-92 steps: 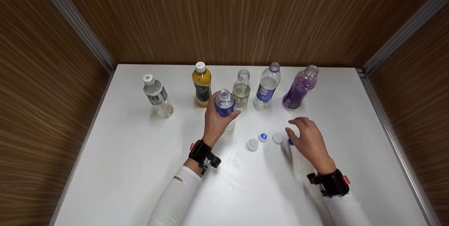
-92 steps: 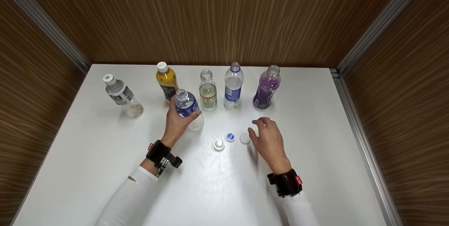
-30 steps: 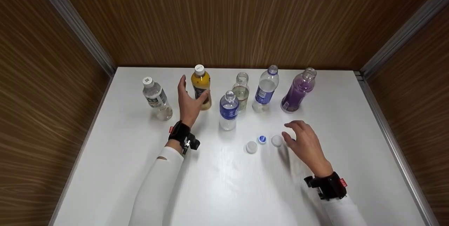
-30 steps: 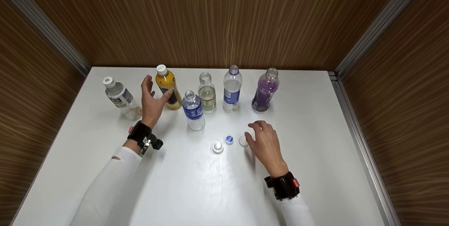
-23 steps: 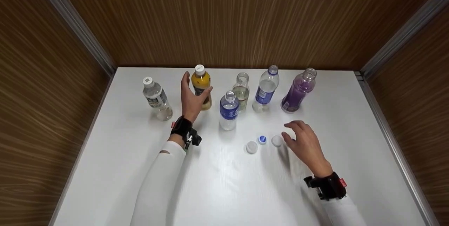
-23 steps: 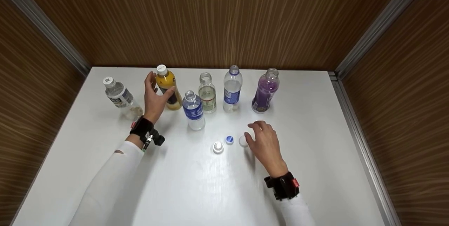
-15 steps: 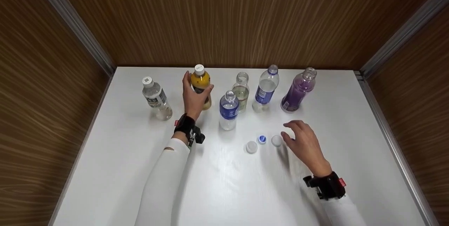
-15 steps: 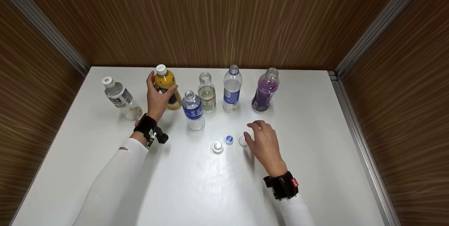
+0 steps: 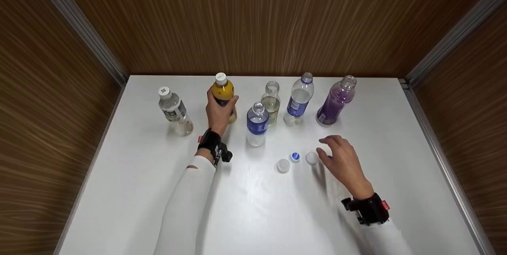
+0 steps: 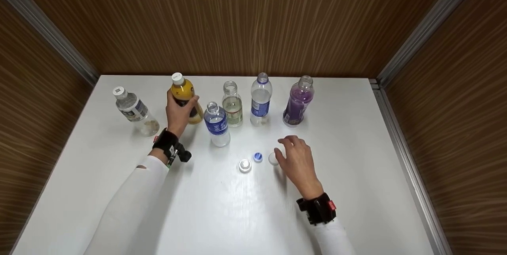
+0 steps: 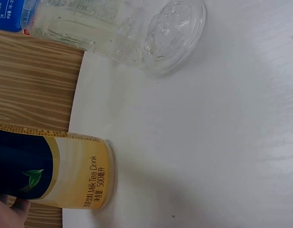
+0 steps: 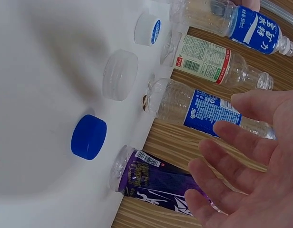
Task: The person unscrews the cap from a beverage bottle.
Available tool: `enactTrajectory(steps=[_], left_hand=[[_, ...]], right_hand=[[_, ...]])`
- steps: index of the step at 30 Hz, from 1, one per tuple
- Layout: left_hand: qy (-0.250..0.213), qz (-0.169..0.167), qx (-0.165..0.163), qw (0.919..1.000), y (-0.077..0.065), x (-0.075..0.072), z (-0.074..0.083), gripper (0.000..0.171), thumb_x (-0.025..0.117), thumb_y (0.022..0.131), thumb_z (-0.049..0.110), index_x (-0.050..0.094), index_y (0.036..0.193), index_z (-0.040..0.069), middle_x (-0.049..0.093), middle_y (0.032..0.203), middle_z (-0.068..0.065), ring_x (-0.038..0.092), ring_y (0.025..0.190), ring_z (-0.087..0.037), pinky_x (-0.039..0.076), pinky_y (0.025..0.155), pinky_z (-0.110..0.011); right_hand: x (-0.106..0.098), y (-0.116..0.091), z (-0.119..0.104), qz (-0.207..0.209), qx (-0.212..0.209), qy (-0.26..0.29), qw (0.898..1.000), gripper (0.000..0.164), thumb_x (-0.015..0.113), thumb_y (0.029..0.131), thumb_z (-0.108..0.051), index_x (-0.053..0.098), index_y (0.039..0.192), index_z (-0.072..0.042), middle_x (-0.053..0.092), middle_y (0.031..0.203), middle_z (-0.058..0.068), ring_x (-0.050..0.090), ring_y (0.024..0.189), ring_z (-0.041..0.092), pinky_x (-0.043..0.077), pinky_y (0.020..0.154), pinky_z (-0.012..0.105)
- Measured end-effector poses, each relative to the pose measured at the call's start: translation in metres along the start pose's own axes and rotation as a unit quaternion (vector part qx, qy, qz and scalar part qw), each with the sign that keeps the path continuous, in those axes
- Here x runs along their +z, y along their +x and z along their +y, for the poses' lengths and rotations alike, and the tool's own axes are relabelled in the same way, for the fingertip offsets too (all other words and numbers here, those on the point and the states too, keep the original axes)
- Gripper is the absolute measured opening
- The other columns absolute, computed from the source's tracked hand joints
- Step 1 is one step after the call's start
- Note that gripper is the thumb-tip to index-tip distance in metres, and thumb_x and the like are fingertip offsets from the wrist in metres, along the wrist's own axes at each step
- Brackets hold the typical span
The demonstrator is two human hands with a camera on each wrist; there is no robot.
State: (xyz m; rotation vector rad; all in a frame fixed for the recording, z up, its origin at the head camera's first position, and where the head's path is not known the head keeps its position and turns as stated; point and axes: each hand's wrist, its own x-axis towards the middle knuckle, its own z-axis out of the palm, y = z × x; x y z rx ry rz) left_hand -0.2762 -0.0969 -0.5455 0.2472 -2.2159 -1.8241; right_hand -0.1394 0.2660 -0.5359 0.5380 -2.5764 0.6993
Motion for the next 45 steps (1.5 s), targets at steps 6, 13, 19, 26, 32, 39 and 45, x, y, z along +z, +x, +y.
enactTrajectory(steps=[6,13,19,26,32,39,45], left_hand=[[-0.013,0.024,0.01,0.9996,-0.009,-0.008,-0.003,0.082,0.082,0.091,0.033,0.034,0.154,0.012,0.057,0.14,-0.012,0.056,0.128,-0.024,0.041,0.112,-0.041],[-0.012,0.035,0.057,0.9977,-0.025,-0.021,-0.009,0.079,0.085,0.088,0.029,0.039,0.15,0.009,0.06,0.134,-0.012,0.058,0.121,-0.025,0.044,0.107,-0.044],[-0.005,0.03,0.098,0.9947,-0.043,-0.039,-0.012,0.079,0.087,0.086,0.025,0.042,0.148,0.006,0.06,0.13,-0.014,0.058,0.117,-0.026,0.044,0.104,-0.045],[-0.003,-0.009,0.091,0.9958,-0.067,-0.057,-0.013,0.08,0.088,0.084,0.022,0.042,0.147,0.005,0.059,0.128,-0.014,0.057,0.114,-0.027,0.043,0.102,-0.047],[0.031,-0.046,0.13,0.9899,-0.087,-0.062,-0.015,0.077,0.089,0.082,0.022,0.045,0.143,0.005,0.06,0.13,-0.013,0.058,0.116,-0.027,0.042,0.104,-0.048],[0.128,-0.096,0.168,0.9726,-0.107,-0.055,-0.007,0.077,0.09,0.081,0.025,0.047,0.141,0.005,0.061,0.132,-0.014,0.062,0.117,-0.029,0.048,0.102,-0.051],[0.207,-0.109,0.225,0.9457,-0.119,-0.047,-0.001,0.074,0.091,0.08,0.028,0.05,0.138,0.009,0.067,0.125,-0.013,0.067,0.109,-0.031,0.055,0.092,-0.049]], right_hand=[[-0.001,0.001,-0.004,-0.006,0.005,0.003,1.0,0.025,0.083,0.085,-0.003,0.073,0.107,0.003,0.068,0.107,0.019,0.065,0.096,0.042,0.051,0.08,0.056],[-0.001,0.001,-0.007,-0.003,0.003,0.006,1.0,0.025,0.083,0.084,-0.002,0.073,0.106,0.004,0.069,0.107,0.019,0.065,0.096,0.042,0.051,0.08,0.056],[-0.001,0.003,-0.012,-0.011,0.004,0.009,1.0,0.024,0.081,0.087,-0.004,0.073,0.108,0.004,0.069,0.108,0.02,0.065,0.098,0.042,0.051,0.083,0.056],[-0.001,0.009,-0.021,-0.017,0.013,0.026,0.999,0.026,0.079,0.09,-0.005,0.072,0.114,0.003,0.068,0.113,0.019,0.064,0.102,0.04,0.052,0.086,0.054],[0.001,0.013,-0.03,-0.002,0.025,0.05,0.998,0.032,0.078,0.093,-0.009,0.069,0.121,0.002,0.066,0.122,0.019,0.064,0.111,0.038,0.052,0.091,0.053],[0.003,0.022,-0.041,0.025,0.039,0.086,0.995,0.036,0.07,0.1,-0.015,0.065,0.132,0.0,0.064,0.133,0.019,0.062,0.123,0.036,0.051,0.097,0.055],[0.004,0.029,-0.052,0.033,0.048,0.109,0.992,0.04,0.064,0.103,-0.017,0.06,0.139,0.001,0.065,0.135,0.021,0.061,0.126,0.038,0.048,0.104,0.054]])
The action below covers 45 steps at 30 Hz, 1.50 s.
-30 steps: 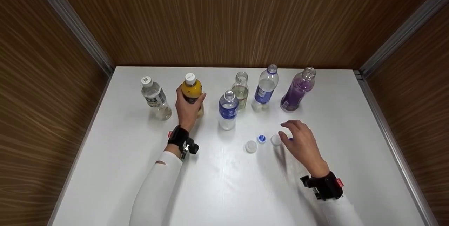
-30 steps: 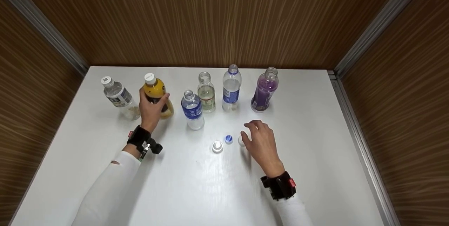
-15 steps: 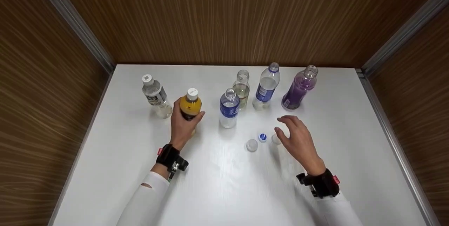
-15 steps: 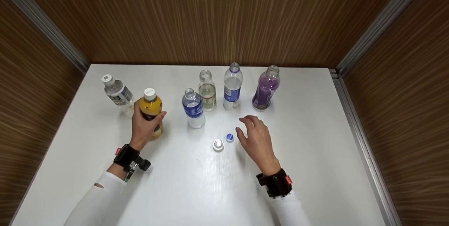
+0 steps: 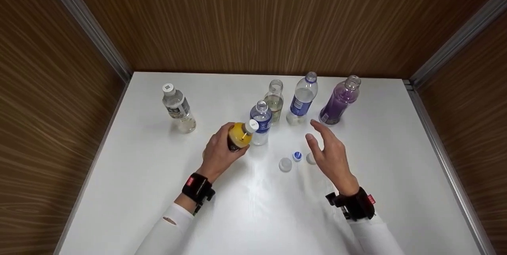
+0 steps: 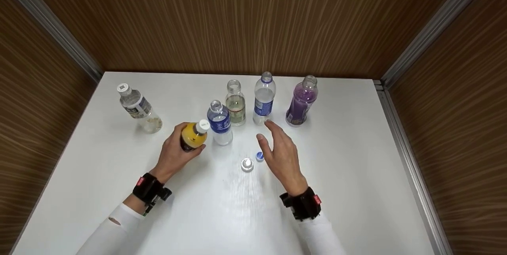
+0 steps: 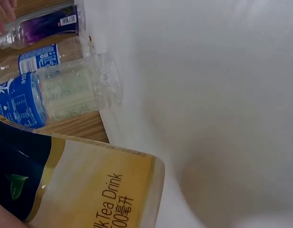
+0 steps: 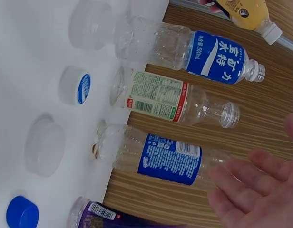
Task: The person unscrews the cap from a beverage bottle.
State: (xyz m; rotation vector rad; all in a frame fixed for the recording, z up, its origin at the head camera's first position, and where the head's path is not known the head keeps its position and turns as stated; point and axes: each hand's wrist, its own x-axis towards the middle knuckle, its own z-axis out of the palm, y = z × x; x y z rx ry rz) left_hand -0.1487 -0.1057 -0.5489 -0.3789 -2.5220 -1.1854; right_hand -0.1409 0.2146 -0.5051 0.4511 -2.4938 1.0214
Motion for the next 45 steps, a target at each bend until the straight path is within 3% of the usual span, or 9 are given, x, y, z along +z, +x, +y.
enactTrajectory(steps=[5,10,14,18,23,31,37,45], left_hand=[[0.023,-0.016,0.02,0.9994,-0.004,0.009,0.012,0.074,0.091,0.08,0.029,0.05,0.139,0.009,0.067,0.125,-0.011,0.066,0.109,-0.029,0.053,0.096,-0.049],[0.038,-0.017,0.033,0.9986,-0.009,0.02,0.02,0.073,0.09,0.081,0.031,0.051,0.138,0.01,0.068,0.12,-0.009,0.067,0.104,-0.026,0.054,0.092,-0.048],[0.051,-0.018,0.049,0.9973,-0.011,0.027,0.023,0.072,0.09,0.081,0.031,0.051,0.137,0.008,0.068,0.114,-0.01,0.067,0.099,-0.025,0.055,0.088,-0.046],[0.065,-0.026,0.057,0.9959,-0.013,0.032,0.026,0.074,0.089,0.081,0.032,0.05,0.139,0.007,0.068,0.113,-0.011,0.066,0.099,-0.025,0.054,0.088,-0.044],[0.081,-0.026,0.068,0.994,-0.014,0.037,0.028,0.074,0.089,0.081,0.031,0.051,0.139,0.005,0.068,0.114,-0.011,0.066,0.1,-0.026,0.055,0.087,-0.044],[0.095,-0.036,0.071,0.9923,-0.016,0.041,0.03,0.074,0.088,0.083,0.033,0.05,0.141,0.007,0.067,0.121,-0.01,0.067,0.104,-0.025,0.054,0.09,-0.043],[0.092,-0.044,0.072,0.9921,-0.015,0.043,0.031,0.074,0.087,0.083,0.035,0.05,0.141,0.008,0.067,0.119,-0.009,0.067,0.102,-0.025,0.055,0.089,-0.042],[0.066,-0.071,0.064,0.9932,-0.014,0.041,0.035,0.069,0.087,0.083,0.032,0.051,0.136,0.005,0.067,0.115,-0.01,0.066,0.099,-0.025,0.054,0.089,-0.043]], right_hand=[[0.005,0.005,-0.013,-0.004,0.014,0.027,1.0,0.04,0.05,0.111,-0.026,0.062,0.137,0.001,0.067,0.133,0.019,0.064,0.122,0.037,0.049,0.101,0.053],[0.011,0.01,-0.025,-0.007,0.012,0.036,0.999,0.066,0.031,0.111,-0.052,0.062,0.136,0.001,0.068,0.131,0.02,0.067,0.115,0.037,0.051,0.096,0.053],[0.017,0.014,-0.034,-0.013,0.022,0.036,0.999,0.078,0.027,0.108,-0.062,0.063,0.135,0.001,0.068,0.13,0.019,0.068,0.114,0.035,0.053,0.094,0.053],[0.023,0.016,-0.042,-0.02,0.035,0.03,0.999,0.061,0.039,0.11,-0.051,0.065,0.132,0.0,0.072,0.122,0.016,0.071,0.106,0.03,0.058,0.088,0.048],[0.03,0.017,-0.05,-0.026,0.035,0.009,0.999,0.037,0.056,0.106,-0.032,0.072,0.12,-0.002,0.076,0.099,0.01,0.073,0.084,0.024,0.059,0.075,0.044],[0.04,0.016,-0.056,-0.031,0.002,-0.021,0.999,0.031,0.067,0.102,-0.034,0.076,0.099,-0.004,0.058,0.069,-0.002,0.049,0.06,0.011,0.042,0.055,0.031],[0.04,0.016,-0.057,-0.037,-0.01,-0.008,0.999,0.032,0.074,0.097,-0.034,0.072,0.096,-0.002,0.05,0.065,-0.004,0.043,0.056,0.01,0.036,0.051,0.028],[0.035,0.016,-0.054,-0.071,-0.035,0.02,0.997,0.021,0.072,0.1,-0.024,0.068,0.099,-0.003,0.051,0.073,-0.002,0.046,0.064,0.012,0.038,0.056,0.028]])
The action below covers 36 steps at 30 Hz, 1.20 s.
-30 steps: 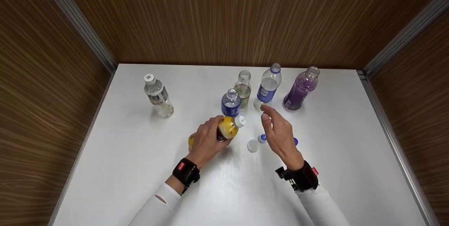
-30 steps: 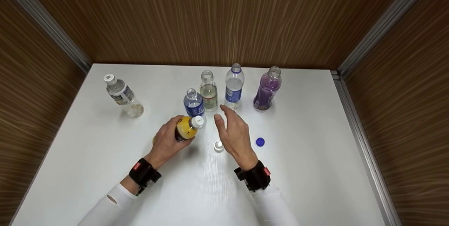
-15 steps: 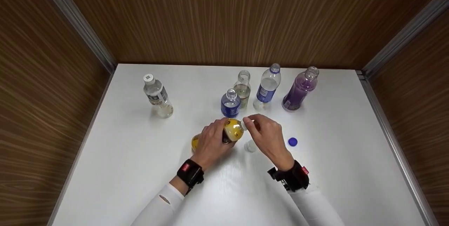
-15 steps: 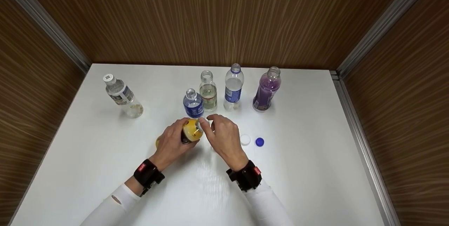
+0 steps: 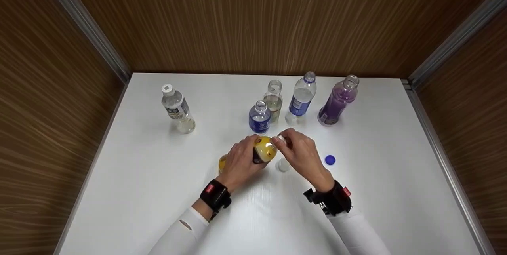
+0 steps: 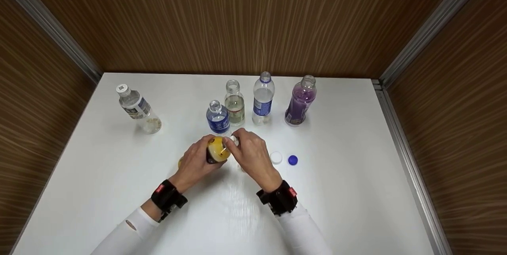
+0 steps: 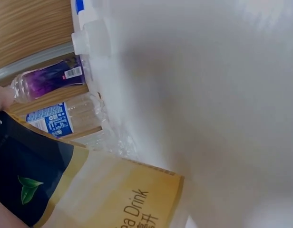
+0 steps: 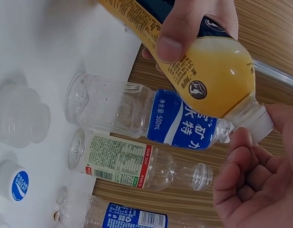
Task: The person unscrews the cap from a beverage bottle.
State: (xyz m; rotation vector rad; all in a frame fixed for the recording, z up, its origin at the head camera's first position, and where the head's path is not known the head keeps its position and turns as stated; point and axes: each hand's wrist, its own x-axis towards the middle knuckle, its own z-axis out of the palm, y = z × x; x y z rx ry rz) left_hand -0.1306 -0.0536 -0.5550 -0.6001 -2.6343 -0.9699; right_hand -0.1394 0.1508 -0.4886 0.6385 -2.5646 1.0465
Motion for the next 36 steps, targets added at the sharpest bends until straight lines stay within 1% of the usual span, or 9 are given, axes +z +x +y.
enactTrajectory(steps=[3,6,8,14,17,24,31,36], left_hand=[[-0.009,-0.011,-0.005,0.9999,0.001,-0.002,0.002,0.069,0.087,0.084,0.032,0.051,0.136,0.004,0.067,0.116,-0.011,0.065,0.101,-0.025,0.053,0.091,-0.043],[-0.011,-0.014,0.001,0.9998,0.002,-0.003,0.003,0.069,0.087,0.084,0.031,0.051,0.136,0.004,0.067,0.118,-0.012,0.066,0.102,-0.026,0.054,0.091,-0.043],[-0.017,-0.022,0.001,0.9996,0.002,-0.005,0.003,0.071,0.087,0.084,0.031,0.05,0.137,0.003,0.067,0.121,-0.013,0.065,0.105,-0.026,0.053,0.093,-0.043],[-0.063,-0.056,-0.008,0.9964,0.004,-0.009,0.005,0.072,0.087,0.085,0.029,0.046,0.14,0.005,0.065,0.127,-0.013,0.064,0.111,-0.026,0.051,0.099,-0.045],[-0.08,-0.068,-0.01,0.9944,0.005,-0.01,0.005,0.073,0.087,0.086,0.028,0.045,0.141,0.005,0.064,0.129,-0.014,0.064,0.113,-0.027,0.051,0.102,-0.046],[-0.097,-0.078,-0.019,0.992,0.005,-0.011,0.004,0.072,0.088,0.084,0.031,0.046,0.139,0.009,0.065,0.126,-0.011,0.064,0.109,-0.025,0.054,0.096,-0.044],[-0.101,-0.087,-0.034,0.9905,0.005,-0.011,0.003,0.072,0.088,0.084,0.034,0.047,0.138,0.01,0.065,0.124,-0.009,0.064,0.106,-0.024,0.055,0.092,-0.044],[-0.104,-0.086,-0.035,0.9902,0.006,-0.011,0.003,0.073,0.089,0.083,0.034,0.048,0.138,0.008,0.066,0.124,-0.01,0.065,0.106,-0.024,0.054,0.092,-0.044]], right_hand=[[-0.003,-0.001,0.0,-0.008,-0.002,0.001,1.0,0.019,0.071,0.1,-0.022,0.067,0.1,-0.004,0.051,0.075,-0.001,0.047,0.067,0.012,0.038,0.058,0.028],[-0.004,-0.001,0.0,-0.012,-0.007,0.004,1.0,0.018,0.071,0.1,-0.021,0.067,0.101,-0.004,0.052,0.077,0.0,0.048,0.069,0.013,0.039,0.059,0.029],[-0.004,-0.001,0.001,-0.012,-0.015,0.006,1.0,0.017,0.071,0.1,-0.019,0.066,0.101,-0.003,0.053,0.078,0.0,0.048,0.07,0.014,0.04,0.059,0.029],[-0.006,-0.001,0.004,-0.006,-0.067,0.004,0.998,0.016,0.072,0.098,-0.014,0.065,0.105,-0.002,0.057,0.082,0.003,0.053,0.074,0.016,0.046,0.063,0.032],[-0.007,-0.001,0.006,-0.006,-0.089,0.002,0.996,0.018,0.073,0.097,-0.013,0.064,0.107,-0.001,0.058,0.084,0.004,0.055,0.076,0.017,0.049,0.065,0.033],[-0.011,-0.001,0.008,-0.033,-0.117,-0.001,0.993,0.021,0.07,0.099,-0.013,0.063,0.114,-0.001,0.059,0.091,0.003,0.057,0.084,0.018,0.051,0.072,0.034],[-0.013,-0.001,0.01,-0.053,-0.138,-0.001,0.989,0.024,0.069,0.099,-0.011,0.062,0.12,-0.001,0.055,0.092,0.002,0.052,0.086,0.018,0.047,0.074,0.034],[-0.016,-0.001,0.011,-0.066,-0.149,0.001,0.987,0.026,0.068,0.1,-0.011,0.062,0.123,-0.002,0.061,0.1,0.003,0.055,0.092,0.019,0.048,0.078,0.035]])
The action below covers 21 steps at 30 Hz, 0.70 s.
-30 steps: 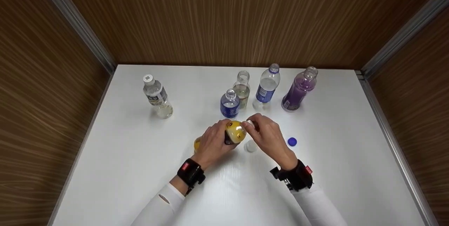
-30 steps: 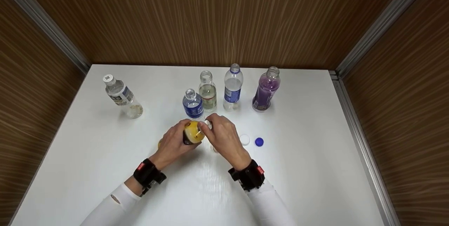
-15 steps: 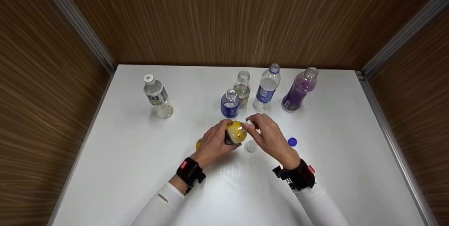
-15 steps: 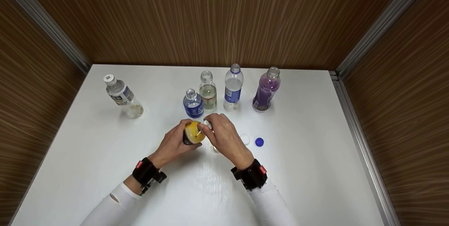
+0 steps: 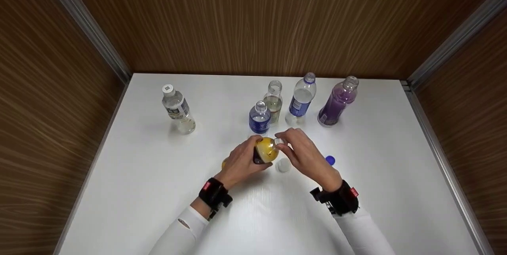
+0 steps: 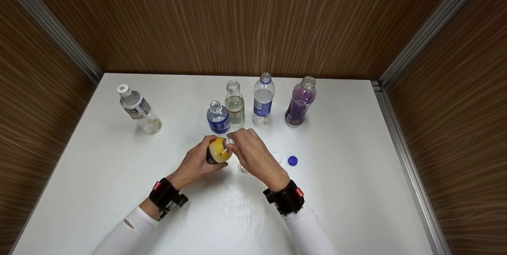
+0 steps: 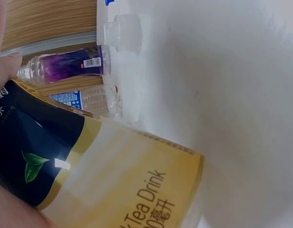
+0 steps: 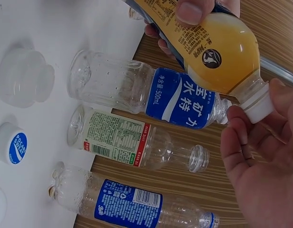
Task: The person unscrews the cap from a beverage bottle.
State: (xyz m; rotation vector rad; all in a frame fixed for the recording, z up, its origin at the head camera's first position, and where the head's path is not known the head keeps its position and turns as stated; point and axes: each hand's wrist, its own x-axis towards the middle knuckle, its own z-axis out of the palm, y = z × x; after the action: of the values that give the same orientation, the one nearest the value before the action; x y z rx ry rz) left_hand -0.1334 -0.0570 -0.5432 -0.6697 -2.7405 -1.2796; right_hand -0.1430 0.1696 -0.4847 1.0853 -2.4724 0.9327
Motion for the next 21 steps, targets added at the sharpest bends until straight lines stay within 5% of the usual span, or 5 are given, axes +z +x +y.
enactTrajectory(steps=[6,9,13,16,21], left_hand=[[0.019,0.026,0.02,0.9993,0.001,0.003,-0.002,0.072,0.089,0.083,0.034,0.048,0.137,0.007,0.066,0.123,-0.011,0.066,0.105,-0.025,0.055,0.092,-0.044],[0.064,0.059,0.036,0.9955,0.001,0.005,-0.002,0.072,0.087,0.085,0.036,0.047,0.137,0.006,0.067,0.121,-0.012,0.066,0.104,-0.026,0.055,0.092,-0.045],[0.135,0.096,0.052,0.9849,0.002,0.007,-0.001,0.073,0.086,0.086,0.036,0.047,0.139,0.006,0.065,0.121,-0.013,0.065,0.106,-0.027,0.053,0.093,-0.044],[0.179,0.108,0.061,0.9761,0.002,0.008,0.0,0.074,0.088,0.084,0.034,0.048,0.14,0.006,0.064,0.123,-0.013,0.065,0.107,-0.028,0.052,0.094,-0.044],[0.212,0.102,0.07,0.9695,0.003,0.006,0.004,0.076,0.089,0.083,0.033,0.046,0.14,0.007,0.062,0.123,-0.014,0.064,0.11,-0.03,0.051,0.096,-0.045]], right_hand=[[0.0,-0.001,0.001,0.001,0.013,0.017,1.0,0.031,0.068,0.1,-0.011,0.061,0.129,-0.002,0.067,0.113,0.006,0.06,0.102,0.02,0.051,0.085,0.037],[0.002,-0.002,0.001,0.017,0.059,0.03,0.998,0.045,0.067,0.102,-0.02,0.055,0.14,0.0,0.063,0.13,0.014,0.061,0.113,0.026,0.053,0.093,0.041],[0.006,-0.003,-0.002,0.054,0.13,0.021,0.99,0.064,0.049,0.109,-0.044,0.042,0.154,0.0,0.054,0.147,0.021,0.055,0.131,0.035,0.045,0.108,0.05],[0.009,-0.001,-0.005,0.086,0.158,-0.002,0.984,0.066,0.039,0.109,-0.053,0.052,0.147,0.0,0.066,0.129,0.016,0.064,0.118,0.03,0.051,0.098,0.049],[0.011,0.002,-0.009,0.111,0.161,-0.033,0.98,0.036,0.06,0.106,-0.037,0.072,0.108,-0.003,0.066,0.079,0.001,0.059,0.067,0.014,0.049,0.059,0.034]])
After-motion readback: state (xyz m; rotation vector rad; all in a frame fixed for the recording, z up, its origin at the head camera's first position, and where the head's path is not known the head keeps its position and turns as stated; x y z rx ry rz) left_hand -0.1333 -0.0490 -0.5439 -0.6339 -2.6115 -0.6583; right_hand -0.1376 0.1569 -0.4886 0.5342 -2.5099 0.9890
